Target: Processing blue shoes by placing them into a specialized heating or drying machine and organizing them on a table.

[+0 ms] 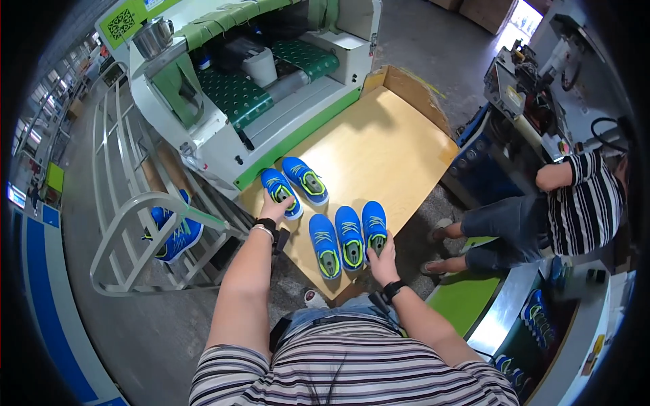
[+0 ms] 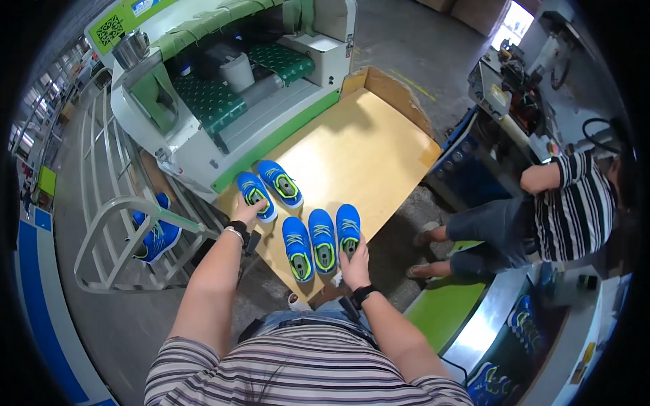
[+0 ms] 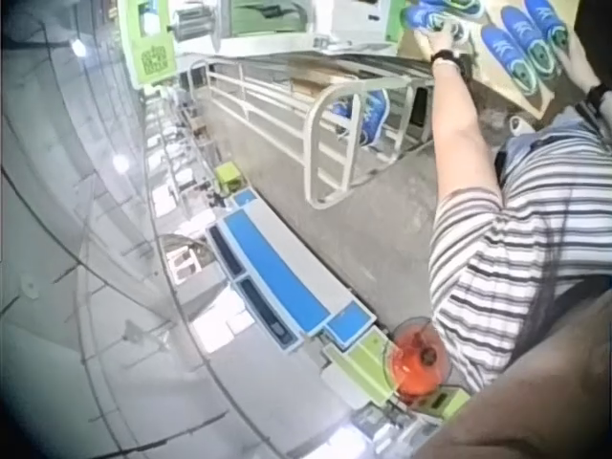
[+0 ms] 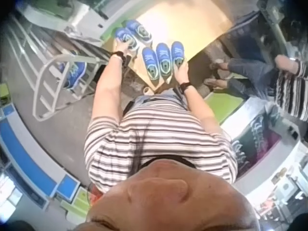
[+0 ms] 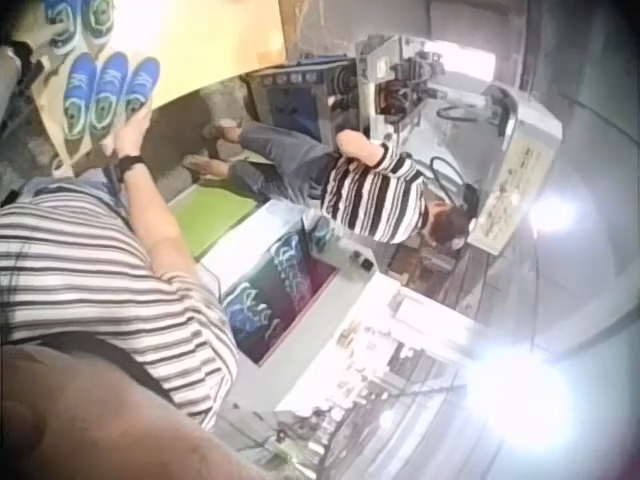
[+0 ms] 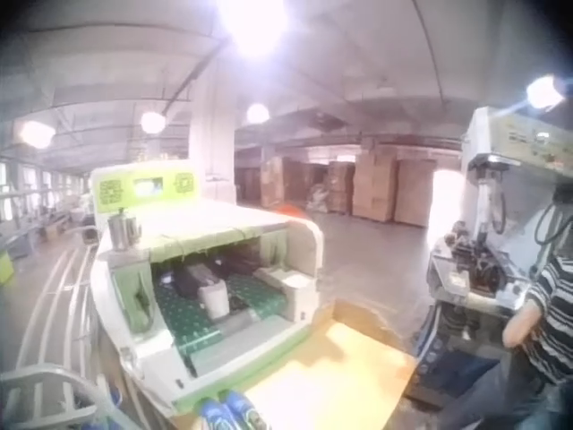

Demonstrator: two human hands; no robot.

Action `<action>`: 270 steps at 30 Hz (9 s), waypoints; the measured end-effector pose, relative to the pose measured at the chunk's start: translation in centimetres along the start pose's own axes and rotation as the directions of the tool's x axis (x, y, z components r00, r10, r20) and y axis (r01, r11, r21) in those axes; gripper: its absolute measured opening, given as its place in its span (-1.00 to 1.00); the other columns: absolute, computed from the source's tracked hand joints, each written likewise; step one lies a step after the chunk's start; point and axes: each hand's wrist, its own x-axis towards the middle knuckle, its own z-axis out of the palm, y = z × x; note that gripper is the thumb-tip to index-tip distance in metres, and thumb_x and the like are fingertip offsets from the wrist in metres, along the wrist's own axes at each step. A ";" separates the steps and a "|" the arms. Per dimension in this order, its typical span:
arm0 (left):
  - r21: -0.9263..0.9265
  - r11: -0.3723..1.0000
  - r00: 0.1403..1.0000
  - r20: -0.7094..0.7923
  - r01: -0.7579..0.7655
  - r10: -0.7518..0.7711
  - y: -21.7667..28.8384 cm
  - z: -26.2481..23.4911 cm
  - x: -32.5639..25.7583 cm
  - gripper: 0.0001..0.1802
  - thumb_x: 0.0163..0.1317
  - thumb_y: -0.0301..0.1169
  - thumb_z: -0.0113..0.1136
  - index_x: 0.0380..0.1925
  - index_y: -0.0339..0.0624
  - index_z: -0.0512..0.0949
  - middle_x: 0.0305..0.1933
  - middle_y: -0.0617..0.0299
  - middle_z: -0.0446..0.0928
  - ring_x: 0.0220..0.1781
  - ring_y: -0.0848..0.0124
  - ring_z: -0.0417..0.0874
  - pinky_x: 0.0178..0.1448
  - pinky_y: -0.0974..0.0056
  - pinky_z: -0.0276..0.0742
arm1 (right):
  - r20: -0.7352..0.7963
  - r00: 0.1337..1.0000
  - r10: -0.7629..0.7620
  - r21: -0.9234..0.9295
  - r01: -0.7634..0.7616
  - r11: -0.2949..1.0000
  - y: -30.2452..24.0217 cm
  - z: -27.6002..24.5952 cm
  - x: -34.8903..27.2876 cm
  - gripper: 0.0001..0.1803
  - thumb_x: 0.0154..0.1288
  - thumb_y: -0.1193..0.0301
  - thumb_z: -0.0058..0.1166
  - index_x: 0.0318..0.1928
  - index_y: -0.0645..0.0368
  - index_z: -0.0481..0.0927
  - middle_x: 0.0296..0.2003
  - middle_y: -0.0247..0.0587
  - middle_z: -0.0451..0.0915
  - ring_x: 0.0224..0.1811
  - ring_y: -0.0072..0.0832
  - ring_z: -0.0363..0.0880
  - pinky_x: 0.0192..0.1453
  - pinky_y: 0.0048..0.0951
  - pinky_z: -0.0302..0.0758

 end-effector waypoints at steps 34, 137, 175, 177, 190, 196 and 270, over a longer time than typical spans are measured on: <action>-0.056 0.934 0.869 0.389 0.353 -0.305 -2.9 5.9 -19.0 -0.41 0.37 -0.32 0.21 0.32 -0.12 0.22 0.02 0.10 0.55 -0.11 0.29 0.65 -0.26 0.15 0.63 | 0.116 0.992 0.055 0.428 -0.100 0.898 1.0 0.7 4.1 -0.18 0.23 0.51 0.16 0.45 0.21 0.09 0.28 0.17 0.33 0.36 -0.13 0.34 0.40 -0.31 0.30; 0.524 0.721 0.891 0.236 -0.452 0.387 14.3 19.6 15.7 -0.03 -0.10 -0.32 0.56 0.31 -0.25 0.22 0.36 -0.30 0.24 0.28 -0.16 0.44 0.35 -0.02 0.40 | -0.055 0.998 -0.011 0.061 0.015 0.998 5.1 -8.3 14.5 -0.19 0.17 0.46 0.25 0.39 0.29 0.16 0.26 0.15 0.31 0.34 0.05 0.28 0.44 -0.11 0.21; 0.703 0.614 0.923 0.173 -0.360 0.343 6.5 2.8 -14.9 -0.17 0.21 -0.17 0.29 0.44 -0.10 0.20 0.57 -0.16 -0.05 0.56 -0.17 0.01 0.48 -0.36 -0.04 | 0.427 0.884 -0.192 -0.530 0.416 0.739 4.7 -1.7 11.9 -0.26 0.43 0.05 -0.07 0.52 -0.03 0.09 0.54 -0.01 -0.04 0.58 0.01 -0.12 0.56 0.19 -0.12; 0.649 0.515 0.829 0.456 -0.559 0.325 5.5 3.7 -16.9 -0.17 0.21 -0.14 0.31 0.44 -0.11 0.21 0.54 -0.14 0.05 0.53 -0.21 0.05 0.48 -0.27 0.01 | 0.408 0.910 -0.074 -0.541 0.307 0.783 5.0 -2.5 7.6 -0.24 0.42 0.03 -0.06 0.53 -0.04 0.07 0.55 -0.02 -0.06 0.59 0.02 -0.15 0.55 0.21 -0.11; 0.691 0.392 0.794 0.527 -0.608 0.303 3.0 5.8 -18.0 0.02 0.13 -0.15 0.34 0.53 0.02 -0.01 0.54 -0.03 0.10 0.54 -0.18 0.08 0.42 -0.38 0.11 | 0.388 0.921 -0.022 0.042 0.007 0.999 1.2 2.2 2.5 -0.24 0.45 0.03 -0.01 0.42 0.31 0.21 0.47 0.24 0.07 0.52 0.08 0.05 0.52 -0.06 0.12; 0.540 0.670 0.829 0.515 -0.510 0.216 0.7 5.2 -15.4 0.08 0.12 -0.40 0.26 0.55 -0.10 -0.21 0.56 -0.09 0.06 0.58 -0.10 0.03 0.49 -0.14 0.10 | 0.123 0.974 -0.191 0.286 0.150 0.947 -3.3 5.9 0.2 -0.03 0.27 0.33 0.26 0.49 0.35 -0.06 0.36 0.38 0.21 0.42 0.06 0.26 0.47 -0.18 0.23; 0.762 0.555 0.942 0.293 -0.334 0.165 3.4 5.1 -20.8 -0.15 0.20 -0.05 0.29 0.46 0.10 0.17 0.59 -0.19 -0.19 0.58 -0.23 -0.09 0.48 -0.34 0.03 | 0.028 0.979 -0.204 0.115 0.199 0.973 -2.5 2.0 3.5 -0.15 0.25 0.39 0.17 0.45 0.31 0.03 0.32 0.34 0.24 0.38 0.15 0.24 0.46 -0.13 0.24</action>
